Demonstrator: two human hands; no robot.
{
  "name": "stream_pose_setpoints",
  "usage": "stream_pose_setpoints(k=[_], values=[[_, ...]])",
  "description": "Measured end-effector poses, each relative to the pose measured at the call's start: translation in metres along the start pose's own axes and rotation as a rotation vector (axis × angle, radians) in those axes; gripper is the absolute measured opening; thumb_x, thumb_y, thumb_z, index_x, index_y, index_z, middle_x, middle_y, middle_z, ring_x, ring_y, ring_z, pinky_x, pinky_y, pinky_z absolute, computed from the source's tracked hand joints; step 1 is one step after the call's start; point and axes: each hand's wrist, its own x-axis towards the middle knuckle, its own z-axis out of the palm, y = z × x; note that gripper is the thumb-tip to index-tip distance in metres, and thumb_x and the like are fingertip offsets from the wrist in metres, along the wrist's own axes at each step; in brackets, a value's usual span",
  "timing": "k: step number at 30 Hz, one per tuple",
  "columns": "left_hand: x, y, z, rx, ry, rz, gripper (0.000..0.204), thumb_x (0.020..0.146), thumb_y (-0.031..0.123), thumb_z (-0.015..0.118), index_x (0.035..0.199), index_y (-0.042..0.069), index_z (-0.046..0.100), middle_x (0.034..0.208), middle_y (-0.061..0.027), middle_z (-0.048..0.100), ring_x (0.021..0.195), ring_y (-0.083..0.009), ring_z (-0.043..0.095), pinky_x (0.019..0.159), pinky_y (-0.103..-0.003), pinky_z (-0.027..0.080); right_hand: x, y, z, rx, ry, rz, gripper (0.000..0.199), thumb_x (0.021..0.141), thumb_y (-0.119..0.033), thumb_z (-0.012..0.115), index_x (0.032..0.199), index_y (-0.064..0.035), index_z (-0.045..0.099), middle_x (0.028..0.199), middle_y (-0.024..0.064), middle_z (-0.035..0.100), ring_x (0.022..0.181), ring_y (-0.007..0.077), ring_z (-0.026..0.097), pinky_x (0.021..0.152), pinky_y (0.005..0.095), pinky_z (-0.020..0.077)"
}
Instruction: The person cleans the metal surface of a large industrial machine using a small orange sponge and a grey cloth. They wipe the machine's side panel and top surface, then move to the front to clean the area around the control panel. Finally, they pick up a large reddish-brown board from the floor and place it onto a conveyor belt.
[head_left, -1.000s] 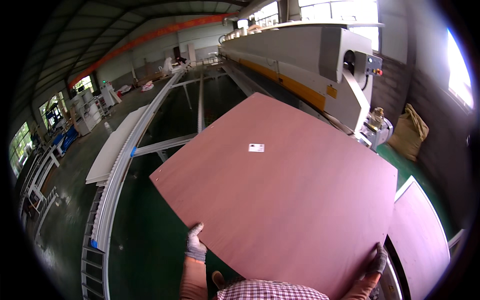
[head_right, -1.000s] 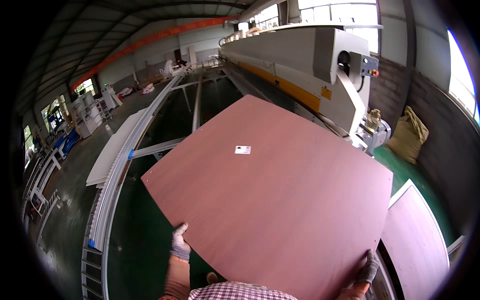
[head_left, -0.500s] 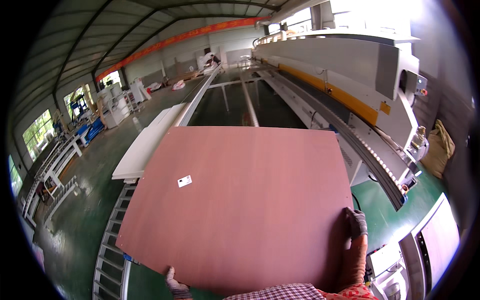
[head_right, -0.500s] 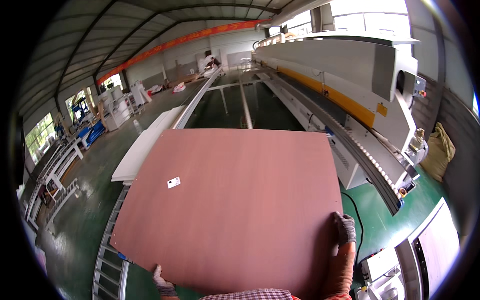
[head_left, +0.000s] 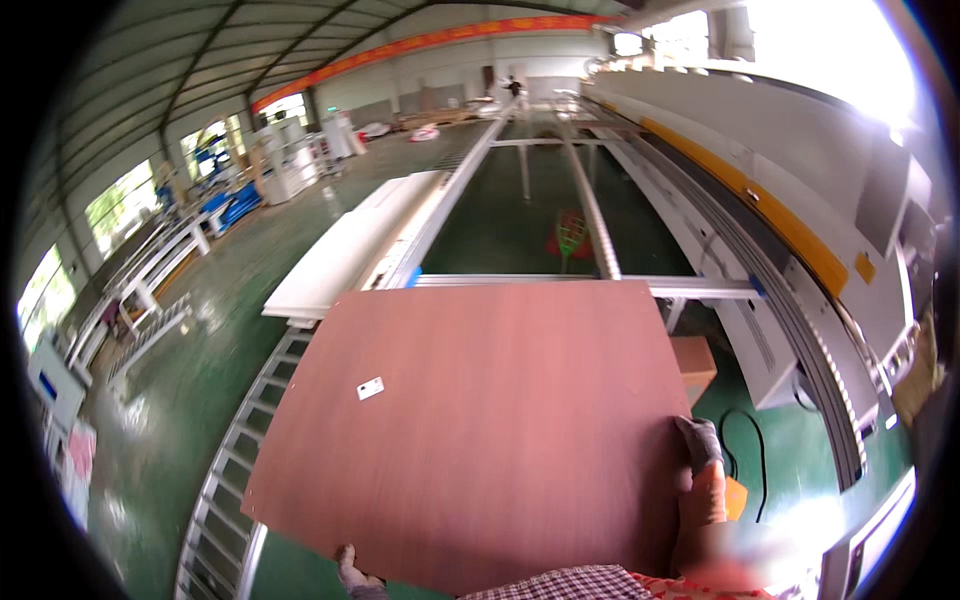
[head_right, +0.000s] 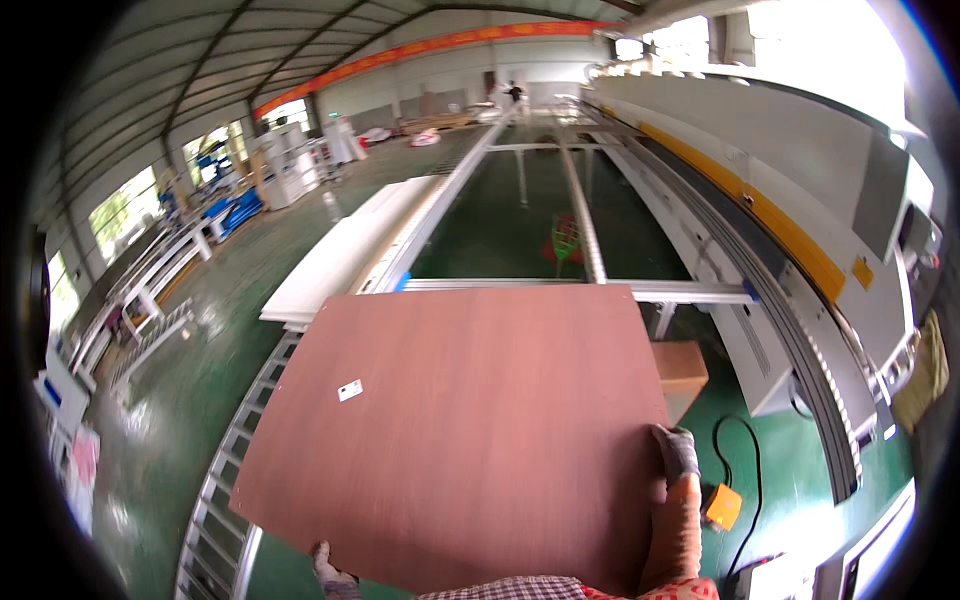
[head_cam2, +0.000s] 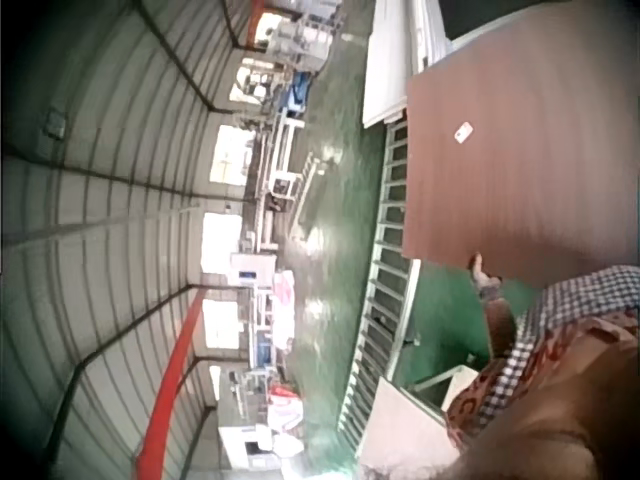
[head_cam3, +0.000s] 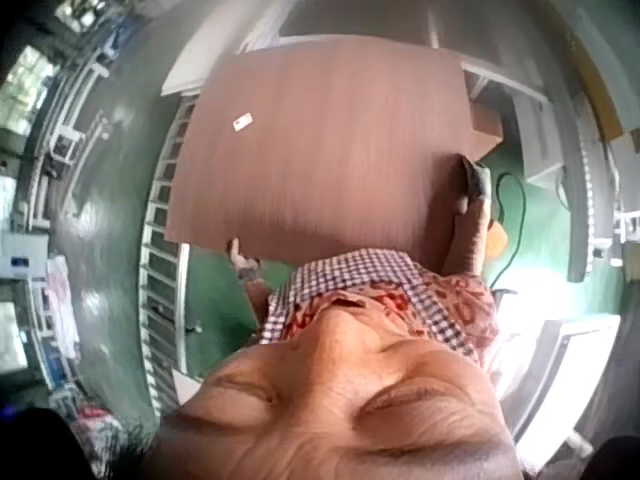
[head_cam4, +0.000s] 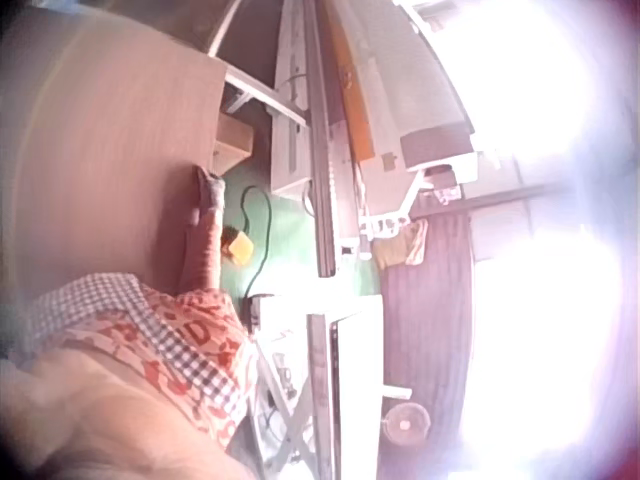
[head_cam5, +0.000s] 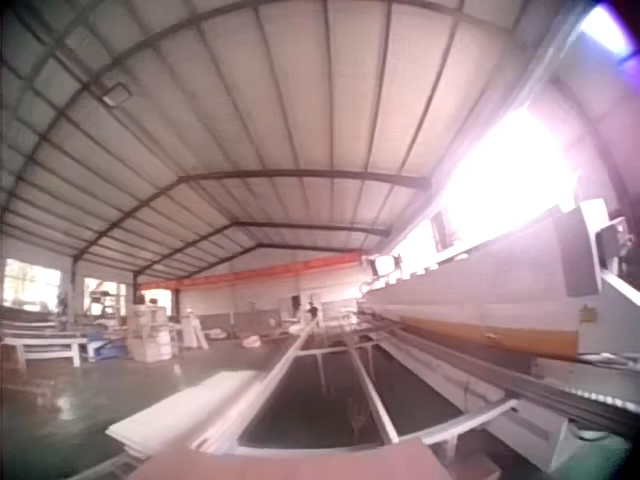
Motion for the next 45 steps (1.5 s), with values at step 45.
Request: stream_pose_setpoints(k=[45], values=[[0.108, -0.054, 0.127, 0.143, -0.136, -0.277, 0.060, 0.089, 0.044, 0.059, 0.137, 0.009, 0.052, 0.136, -0.0134, 0.056, 0.125, -0.0369, 0.050, 0.104, -0.058, 0.040, 0.140, -0.049, 0.084, -0.406, 0.008, -0.022, 0.055, 0.081, -0.040, 0.076, 0.114, 0.0033, 0.064, 0.108, 0.0203, 0.070, 0.103, 0.0357, 0.066, 0.088, 0.0414, 0.0509]])
